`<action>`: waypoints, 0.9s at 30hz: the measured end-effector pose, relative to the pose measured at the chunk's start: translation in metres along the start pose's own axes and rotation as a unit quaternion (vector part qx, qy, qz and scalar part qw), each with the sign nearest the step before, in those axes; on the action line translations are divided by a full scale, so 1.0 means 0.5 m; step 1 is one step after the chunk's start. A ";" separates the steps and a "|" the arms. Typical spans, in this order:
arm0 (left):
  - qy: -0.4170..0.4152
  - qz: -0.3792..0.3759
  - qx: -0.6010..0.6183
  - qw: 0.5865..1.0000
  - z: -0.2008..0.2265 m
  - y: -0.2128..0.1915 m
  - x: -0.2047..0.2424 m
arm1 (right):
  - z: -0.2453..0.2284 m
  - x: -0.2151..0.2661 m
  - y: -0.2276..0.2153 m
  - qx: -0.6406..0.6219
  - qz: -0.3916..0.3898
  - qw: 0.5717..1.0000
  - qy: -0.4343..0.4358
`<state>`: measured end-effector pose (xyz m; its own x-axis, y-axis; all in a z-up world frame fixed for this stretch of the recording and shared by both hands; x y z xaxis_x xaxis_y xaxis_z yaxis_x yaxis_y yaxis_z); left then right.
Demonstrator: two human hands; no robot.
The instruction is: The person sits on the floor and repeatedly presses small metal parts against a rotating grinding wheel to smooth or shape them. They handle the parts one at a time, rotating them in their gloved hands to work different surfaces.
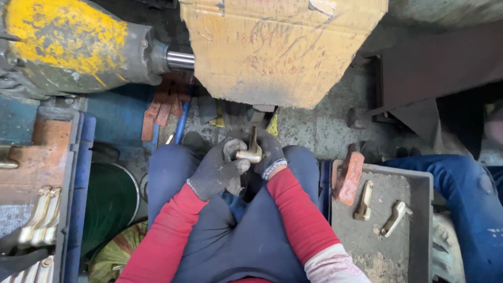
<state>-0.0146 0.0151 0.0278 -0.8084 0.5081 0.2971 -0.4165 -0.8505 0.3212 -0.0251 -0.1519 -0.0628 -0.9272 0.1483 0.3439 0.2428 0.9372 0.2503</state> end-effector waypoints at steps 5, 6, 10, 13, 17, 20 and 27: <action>0.016 0.034 0.049 0.998 -0.006 0.002 -0.019 | 0.036 -0.038 -0.004 -0.018 0.090 0.995 -0.049; 0.018 0.034 0.070 0.997 -0.007 0.003 -0.024 | 0.061 -0.048 -0.002 -0.223 0.118 0.962 0.106; -0.011 0.110 0.085 0.990 -0.029 -0.026 -0.039 | 0.092 -0.073 -0.001 -0.333 0.160 0.888 0.273; -0.085 0.100 0.248 0.960 -0.066 -0.058 -0.057 | 0.072 -0.067 -0.012 -0.326 0.175 0.909 0.193; -0.228 0.137 0.332 0.905 -0.125 -0.086 -0.096 | -0.014 -0.018 -0.020 0.383 0.167 0.898 -0.136; -0.254 0.122 0.417 0.864 -0.148 -0.084 -0.122 | -0.061 0.004 -0.010 0.499 0.202 0.802 -0.259; -0.224 0.182 0.344 0.893 -0.134 -0.062 -0.134 | -0.038 -0.017 -0.039 0.490 0.268 0.819 -0.131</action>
<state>0.0247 -0.0018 -0.0625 -0.5266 0.3491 0.7752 0.3199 -0.7634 0.5611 -0.0166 -0.1772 -0.0533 -0.8228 0.5638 -0.0712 0.4084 0.4995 -0.7640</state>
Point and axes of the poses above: each hand's wrist, its own x-axis away from the middle knuckle, its own y-axis out of the palm, z = x × y, the point moved 3 cm from there along -x, towards the middle knuckle, and after that the axes turned 10 degrees about z, right-handed, at the moved point
